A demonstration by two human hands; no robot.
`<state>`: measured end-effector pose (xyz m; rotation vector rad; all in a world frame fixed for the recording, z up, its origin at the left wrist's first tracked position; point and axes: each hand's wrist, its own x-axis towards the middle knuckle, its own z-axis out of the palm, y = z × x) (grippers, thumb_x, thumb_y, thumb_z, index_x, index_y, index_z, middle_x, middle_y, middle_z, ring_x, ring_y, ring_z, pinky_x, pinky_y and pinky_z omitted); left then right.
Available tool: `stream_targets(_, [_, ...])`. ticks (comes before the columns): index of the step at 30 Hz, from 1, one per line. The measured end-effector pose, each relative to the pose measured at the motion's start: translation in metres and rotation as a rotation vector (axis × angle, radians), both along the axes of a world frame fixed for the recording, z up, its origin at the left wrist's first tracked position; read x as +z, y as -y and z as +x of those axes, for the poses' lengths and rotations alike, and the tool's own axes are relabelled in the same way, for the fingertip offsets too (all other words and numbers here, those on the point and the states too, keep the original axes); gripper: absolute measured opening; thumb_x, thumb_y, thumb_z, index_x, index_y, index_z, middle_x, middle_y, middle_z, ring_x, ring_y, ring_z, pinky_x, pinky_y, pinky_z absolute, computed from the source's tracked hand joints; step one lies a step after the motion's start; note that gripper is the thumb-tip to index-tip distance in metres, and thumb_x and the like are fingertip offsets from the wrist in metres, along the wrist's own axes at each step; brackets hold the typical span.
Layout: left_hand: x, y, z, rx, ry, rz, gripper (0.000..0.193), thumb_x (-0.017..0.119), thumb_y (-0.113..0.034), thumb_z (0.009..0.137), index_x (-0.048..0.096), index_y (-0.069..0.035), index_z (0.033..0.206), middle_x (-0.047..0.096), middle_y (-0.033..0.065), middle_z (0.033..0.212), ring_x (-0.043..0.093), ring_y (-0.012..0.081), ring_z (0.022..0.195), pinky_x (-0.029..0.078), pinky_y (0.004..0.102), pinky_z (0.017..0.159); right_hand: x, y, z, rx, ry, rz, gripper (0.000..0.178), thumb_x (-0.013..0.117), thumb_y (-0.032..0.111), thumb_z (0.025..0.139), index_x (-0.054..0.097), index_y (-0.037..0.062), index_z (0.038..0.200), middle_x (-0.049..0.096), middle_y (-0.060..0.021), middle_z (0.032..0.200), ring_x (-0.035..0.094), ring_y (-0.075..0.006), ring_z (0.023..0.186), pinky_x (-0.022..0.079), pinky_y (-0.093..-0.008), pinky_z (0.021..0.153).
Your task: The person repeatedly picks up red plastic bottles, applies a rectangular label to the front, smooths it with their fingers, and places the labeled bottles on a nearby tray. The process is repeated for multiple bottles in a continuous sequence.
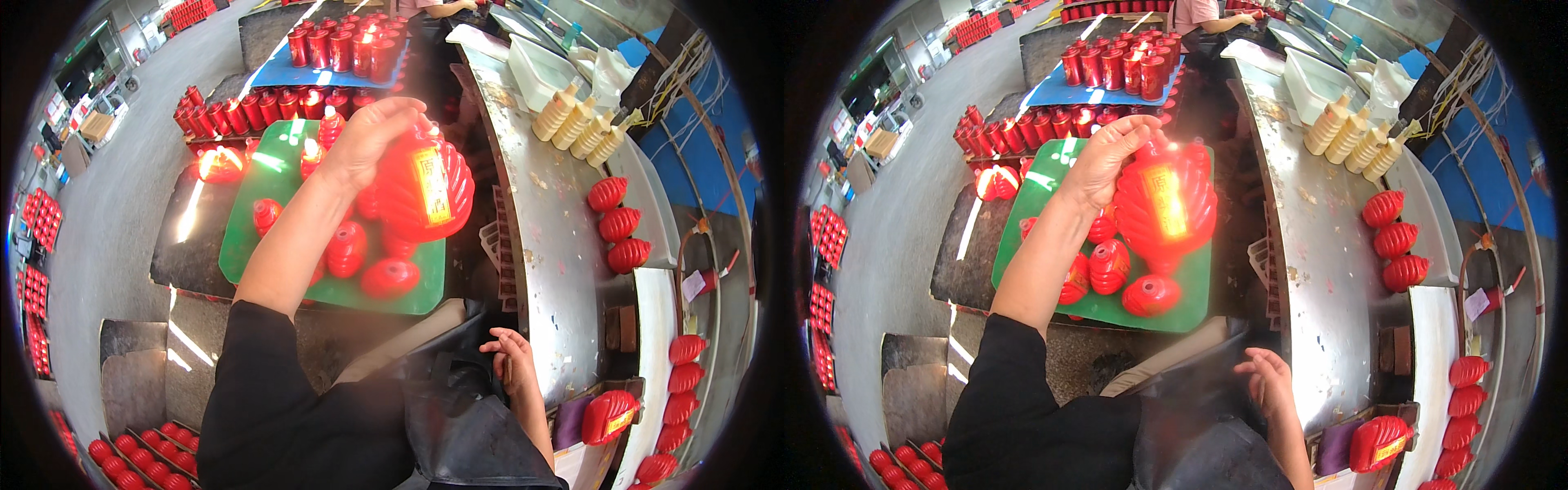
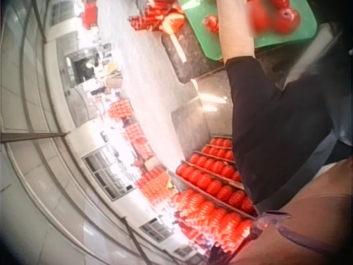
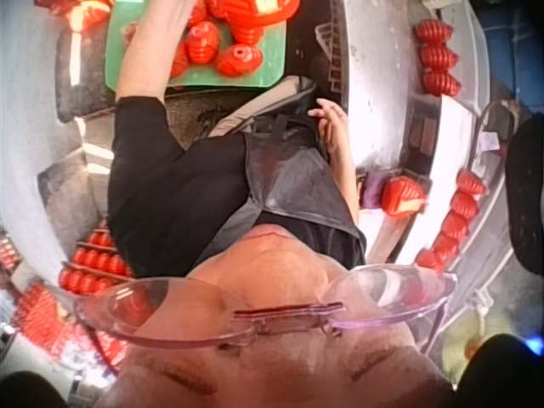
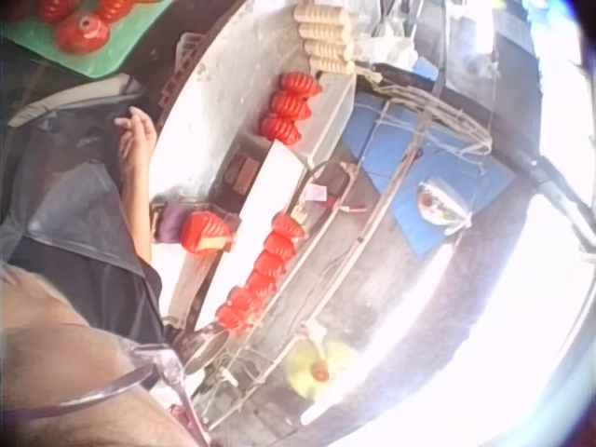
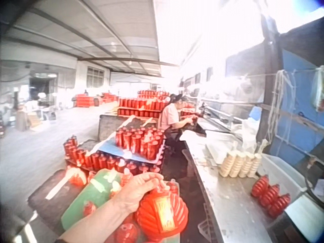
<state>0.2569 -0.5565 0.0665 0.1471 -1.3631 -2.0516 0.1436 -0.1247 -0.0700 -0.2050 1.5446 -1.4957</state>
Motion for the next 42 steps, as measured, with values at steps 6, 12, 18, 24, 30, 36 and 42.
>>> stream_targets(6, [-0.004,0.008,0.007,-0.044,-0.029,0.097,0.02,0.069,-0.012,0.101,0.071,-0.002,0.119,0.076,0.0071,0.105,0.07,0.0133,0.099,0.056,0.0296,0.091,-0.003,0.008,0.0,0.014,0.009,0.001,0.031,0.064,0.027,0.103,0.065,0.0005,0.12,0.076,-0.0207,0.094,0.049,-0.0097,0.04,0.038,-0.0222,0.037])
stream_targets(12, [-0.004,0.008,0.014,0.08,0.01,0.01,0.02,0.07,-0.012,0.101,0.07,-0.002,0.118,0.076,0.0082,0.103,0.07,0.0135,0.099,0.055,0.0297,0.093,-0.002,0.015,-0.001,0.032,-0.003,0.036,0.033,0.065,0.027,0.103,0.064,0.0004,0.122,0.076,-0.0211,0.094,0.049,-0.0098,0.041,0.037,-0.0223,0.037])
stream_targets(18, [-0.009,0.015,0.022,0.106,-0.019,-0.039,0.02,0.069,-0.012,0.1,0.07,-0.002,0.118,0.077,0.0089,0.102,0.07,0.0134,0.099,0.055,0.0299,0.093,0.001,0.024,-0.001,0.039,0.013,0.022,0.032,0.065,0.027,0.102,0.064,0.0003,0.121,0.076,-0.0209,0.094,0.049,-0.0096,0.042,0.037,-0.0223,0.038])
stream_targets(24, [-0.015,0.066,0.06,0.294,-0.071,-0.2,0.02,0.064,-0.013,0.105,0.066,-0.001,0.121,0.076,0.0122,0.109,0.072,0.019,0.103,0.057,0.0334,0.096,0.001,0.02,-0.017,-0.017,-0.032,-0.015,0.029,0.064,0.024,0.103,0.066,0.0012,0.119,0.077,-0.0213,0.091,0.045,-0.0101,0.039,0.033,-0.0227,0.036])
stream_targets(30, [-0.025,0.135,0.114,0.862,-0.04,-0.245,0.02,0.07,-0.004,0.1,0.068,0.001,0.119,0.072,0.008,0.107,0.068,0.0143,0.1,0.055,0.0269,0.093,-0.001,-0.003,-0.04,-0.08,-0.117,0.05,0.035,0.064,0.03,0.102,0.066,0.0012,0.122,0.076,-0.0198,0.089,0.047,-0.0114,0.038,0.032,-0.0235,0.034])
stream_targets(36, [-0.078,0.206,0.135,1.16,0.166,-0.427,0.03,0.078,-0.007,0.094,0.068,0.002,0.121,0.073,0.0077,0.105,0.068,0.0136,0.097,0.054,0.0273,0.09,0.002,-0.02,-0.042,-0.203,-0.082,0.107,0.034,0.064,0.028,0.102,0.065,0.0,0.121,0.076,-0.0209,0.09,0.047,-0.0122,0.038,0.032,-0.0234,0.034])
stream_targets(42, [-0.173,0.274,0.155,1.133,0.427,-0.434,0.042,0.08,-0.024,0.094,0.069,-0.004,0.129,0.072,0.0134,0.123,0.067,0.0232,0.115,0.052,0.0365,0.102,0.024,-0.034,-0.026,-0.165,-0.126,0.15,0.041,0.064,0.03,0.101,0.063,-0.0006,0.127,0.077,-0.0189,0.091,0.046,-0.0116,0.038,0.034,-0.0246,0.035])
